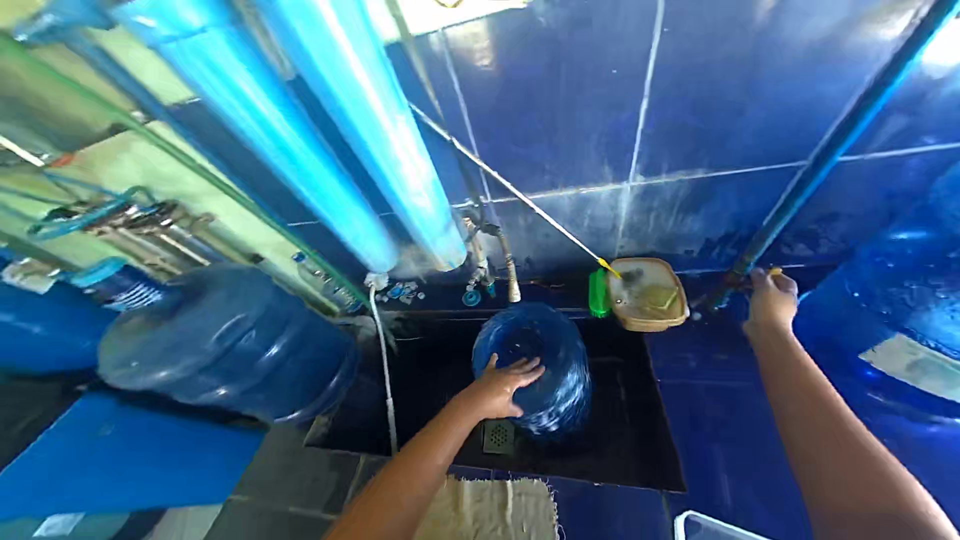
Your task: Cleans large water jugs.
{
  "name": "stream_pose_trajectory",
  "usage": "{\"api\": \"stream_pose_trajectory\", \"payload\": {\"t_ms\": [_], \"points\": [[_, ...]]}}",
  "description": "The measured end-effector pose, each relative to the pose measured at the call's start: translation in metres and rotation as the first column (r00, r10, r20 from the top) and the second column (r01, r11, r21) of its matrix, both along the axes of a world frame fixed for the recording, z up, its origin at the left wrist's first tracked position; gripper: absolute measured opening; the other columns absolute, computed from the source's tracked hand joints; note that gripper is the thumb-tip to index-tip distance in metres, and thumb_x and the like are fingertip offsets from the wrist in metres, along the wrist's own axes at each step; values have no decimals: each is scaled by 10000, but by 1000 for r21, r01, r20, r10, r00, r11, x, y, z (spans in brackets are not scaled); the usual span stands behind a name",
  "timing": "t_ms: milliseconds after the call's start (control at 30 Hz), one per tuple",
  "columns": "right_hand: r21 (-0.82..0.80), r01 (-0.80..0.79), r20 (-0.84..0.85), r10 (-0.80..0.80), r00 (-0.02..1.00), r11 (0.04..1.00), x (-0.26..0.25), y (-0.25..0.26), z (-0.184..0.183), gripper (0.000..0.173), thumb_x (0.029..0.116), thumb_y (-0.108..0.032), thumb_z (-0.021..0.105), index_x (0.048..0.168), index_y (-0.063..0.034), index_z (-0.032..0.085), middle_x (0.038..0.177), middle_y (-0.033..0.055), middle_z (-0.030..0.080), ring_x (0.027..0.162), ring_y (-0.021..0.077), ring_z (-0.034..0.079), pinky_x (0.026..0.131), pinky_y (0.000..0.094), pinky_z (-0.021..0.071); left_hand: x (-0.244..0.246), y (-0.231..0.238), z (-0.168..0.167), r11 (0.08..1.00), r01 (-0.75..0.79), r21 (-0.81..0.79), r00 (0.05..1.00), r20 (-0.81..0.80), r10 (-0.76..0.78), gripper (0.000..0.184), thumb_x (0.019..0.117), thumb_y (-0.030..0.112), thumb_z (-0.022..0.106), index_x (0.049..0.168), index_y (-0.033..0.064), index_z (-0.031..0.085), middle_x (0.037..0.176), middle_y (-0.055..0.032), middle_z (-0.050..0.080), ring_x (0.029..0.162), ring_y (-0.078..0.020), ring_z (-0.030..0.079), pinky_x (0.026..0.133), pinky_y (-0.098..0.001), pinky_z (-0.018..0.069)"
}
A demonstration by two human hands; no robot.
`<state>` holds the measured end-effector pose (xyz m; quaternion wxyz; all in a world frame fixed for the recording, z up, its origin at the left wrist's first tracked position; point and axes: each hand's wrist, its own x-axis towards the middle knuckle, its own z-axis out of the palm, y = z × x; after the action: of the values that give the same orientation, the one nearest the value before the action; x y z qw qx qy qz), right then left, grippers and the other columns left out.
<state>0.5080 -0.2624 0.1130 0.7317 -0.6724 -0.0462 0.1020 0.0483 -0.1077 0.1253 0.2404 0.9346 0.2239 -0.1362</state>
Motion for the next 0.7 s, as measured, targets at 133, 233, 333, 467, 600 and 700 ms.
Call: {"api": "stream_pose_trajectory", "payload": {"t_ms": [133,233,333,467,600,700], "points": [[-107,-213,113,225,968,971,-88,12,-8,542,1059,-172,494,1516,75,337,1482,251,479,1314,259,532,1097,385,453,-65,25,-15,980,-145,-137,981,106,160,689,940,386,725,1538,144,482,1680,-89,291,1556,-282,253,1224,-691,57],[-124,-703,7,709,705,700,-216,63,8,443,1082,-205,413,1447,40,468,1331,186,630,1141,227,655,966,396,545,-38,37,-39,942,-325,-81,922,195,335,921,947,641,582,1644,147,239,1723,-73,150,1589,-277,128,1243,-658,81],[-72,-911,-144,899,413,406,-323,142,32,468,1122,-267,349,1499,0,425,1370,174,616,1159,245,658,975,413,539,-7,35,-36,976,-208,-59,943,252,216,875,878,509,748,1563,77,417,1642,-153,350,1549,-367,235,1219,-698,91],[102,-829,-404,785,470,549,-366,258,12,543,1140,-371,270,1543,-13,328,1454,218,526,1157,292,638,939,419,530,-39,37,-12,977,186,-108,976,132,-171,736,843,115,808,1517,154,517,1640,-100,376,1562,-327,222,1160,-785,25],[127,-709,-449,678,583,693,-357,321,-10,462,1137,-359,306,1446,-48,452,1316,144,641,1042,224,664,856,388,527,-79,71,-31,989,72,-127,984,168,-50,767,939,473,701,1578,155,418,1712,-87,193,1585,-249,152,1221,-694,10],[-67,-628,-378,563,735,775,-356,317,-5,382,1100,-301,479,1313,3,568,1060,128,641,809,183,612,725,339,520,-54,77,-49,993,-96,-67,971,211,108,924,969,624,555,1638,82,221,1728,-95,106,1598,-253,50,1238,-657,18]]}}
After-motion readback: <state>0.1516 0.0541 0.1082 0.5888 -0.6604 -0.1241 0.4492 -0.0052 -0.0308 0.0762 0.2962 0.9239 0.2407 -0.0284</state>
